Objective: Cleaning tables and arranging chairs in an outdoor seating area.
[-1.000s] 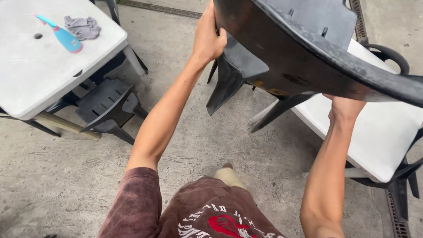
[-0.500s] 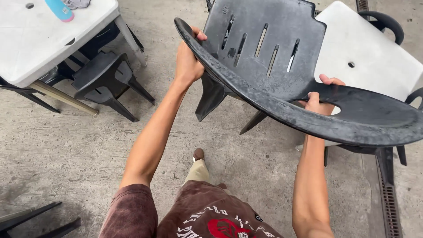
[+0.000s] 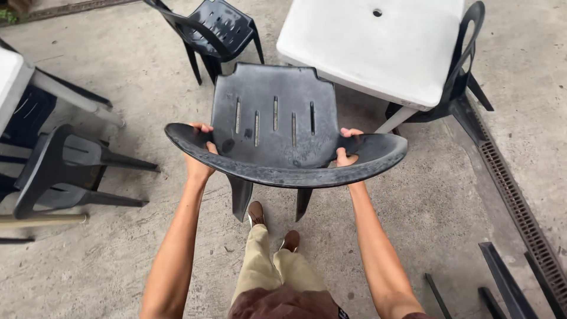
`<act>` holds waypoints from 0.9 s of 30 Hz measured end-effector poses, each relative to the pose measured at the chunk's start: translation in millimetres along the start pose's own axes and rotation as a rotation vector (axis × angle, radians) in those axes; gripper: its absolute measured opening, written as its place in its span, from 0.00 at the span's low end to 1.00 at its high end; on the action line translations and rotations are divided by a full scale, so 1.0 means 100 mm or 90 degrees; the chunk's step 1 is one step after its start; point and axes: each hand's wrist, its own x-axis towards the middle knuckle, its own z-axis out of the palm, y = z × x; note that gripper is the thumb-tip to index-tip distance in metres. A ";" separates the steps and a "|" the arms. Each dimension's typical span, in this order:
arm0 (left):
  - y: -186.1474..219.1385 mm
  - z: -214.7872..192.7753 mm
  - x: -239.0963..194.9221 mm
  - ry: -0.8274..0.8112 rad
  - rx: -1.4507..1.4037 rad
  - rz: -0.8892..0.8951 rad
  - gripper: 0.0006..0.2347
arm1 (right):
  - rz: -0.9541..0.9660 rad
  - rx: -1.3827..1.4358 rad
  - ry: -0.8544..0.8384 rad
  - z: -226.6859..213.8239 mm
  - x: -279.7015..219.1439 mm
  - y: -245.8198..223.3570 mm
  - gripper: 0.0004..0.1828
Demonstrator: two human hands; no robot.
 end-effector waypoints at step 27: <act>-3.77 2.60 0.43 -0.384 0.401 -0.429 0.22 | 0.604 -0.250 0.127 -1.32 0.17 2.79 0.25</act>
